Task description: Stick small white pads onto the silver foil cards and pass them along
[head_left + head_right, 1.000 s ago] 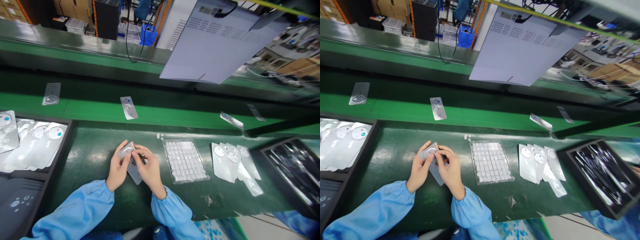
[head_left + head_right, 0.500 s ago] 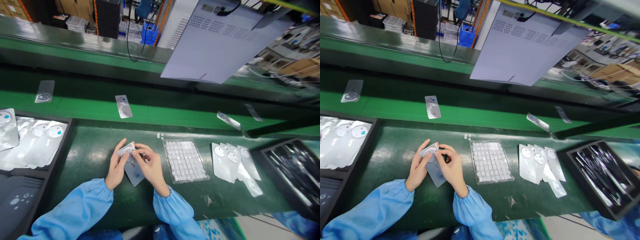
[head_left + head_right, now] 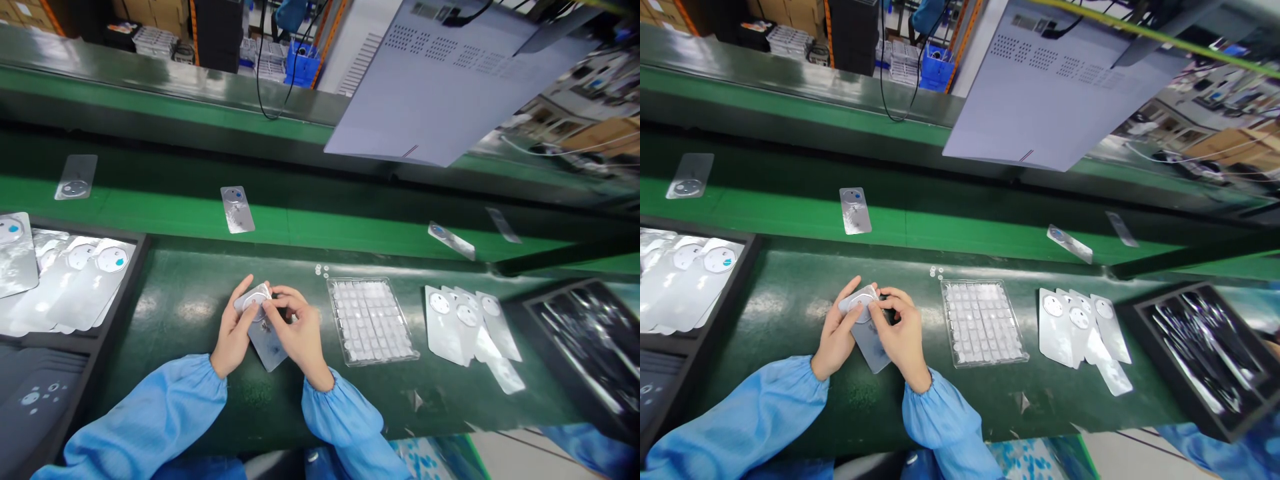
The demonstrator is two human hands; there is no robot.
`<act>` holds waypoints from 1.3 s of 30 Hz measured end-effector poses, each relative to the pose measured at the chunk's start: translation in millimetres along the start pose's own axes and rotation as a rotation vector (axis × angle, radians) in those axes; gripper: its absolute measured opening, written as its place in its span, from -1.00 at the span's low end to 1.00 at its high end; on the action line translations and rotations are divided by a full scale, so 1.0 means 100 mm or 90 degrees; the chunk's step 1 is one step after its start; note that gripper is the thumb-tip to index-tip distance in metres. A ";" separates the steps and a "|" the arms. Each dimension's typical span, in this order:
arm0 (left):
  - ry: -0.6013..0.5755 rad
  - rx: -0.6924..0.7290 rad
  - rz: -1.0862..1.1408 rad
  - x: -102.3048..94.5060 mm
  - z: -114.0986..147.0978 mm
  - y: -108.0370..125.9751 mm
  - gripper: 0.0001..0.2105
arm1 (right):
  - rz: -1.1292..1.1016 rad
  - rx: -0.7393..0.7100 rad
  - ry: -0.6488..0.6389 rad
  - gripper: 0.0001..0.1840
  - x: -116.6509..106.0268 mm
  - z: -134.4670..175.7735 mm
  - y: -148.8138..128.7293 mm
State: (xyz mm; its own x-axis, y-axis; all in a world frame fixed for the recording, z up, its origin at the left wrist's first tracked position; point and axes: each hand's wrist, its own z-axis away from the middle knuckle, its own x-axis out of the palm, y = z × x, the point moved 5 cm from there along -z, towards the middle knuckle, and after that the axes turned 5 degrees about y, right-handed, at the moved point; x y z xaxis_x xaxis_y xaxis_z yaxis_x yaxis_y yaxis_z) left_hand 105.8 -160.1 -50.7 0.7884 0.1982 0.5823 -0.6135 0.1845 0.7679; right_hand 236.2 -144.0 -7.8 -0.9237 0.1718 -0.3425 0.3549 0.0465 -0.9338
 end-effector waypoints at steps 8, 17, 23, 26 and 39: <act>0.033 -0.064 0.080 0.02 -0.02 0.02 -0.19 | -0.222 0.193 -0.144 -0.40 0.12 -0.12 0.19; 0.095 -0.038 0.031 -0.07 -0.11 0.07 -0.18 | -0.107 0.187 -0.398 -0.41 0.07 0.25 0.21; 0.030 0.088 -0.176 -0.14 -0.59 0.72 -0.16 | -0.147 0.214 -0.352 -0.37 0.02 -0.23 0.05; 0.090 0.218 -0.424 -0.26 -0.94 1.31 -0.35 | -0.241 0.207 -0.190 -0.39 0.03 -0.70 -0.07; 0.365 0.150 -0.983 0.09 -2.24 1.38 0.08 | -0.001 -0.297 -0.244 -0.63 0.78 -0.01 0.07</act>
State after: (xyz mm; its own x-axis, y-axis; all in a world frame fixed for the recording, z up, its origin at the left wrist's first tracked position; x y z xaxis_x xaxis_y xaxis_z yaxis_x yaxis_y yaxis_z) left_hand 18.3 83.1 1.1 0.4558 0.2937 -0.8403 0.7389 0.4015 0.5411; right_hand 166.4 -129.4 -40.7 -0.8797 -0.1923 -0.4350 0.2988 0.4882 -0.8200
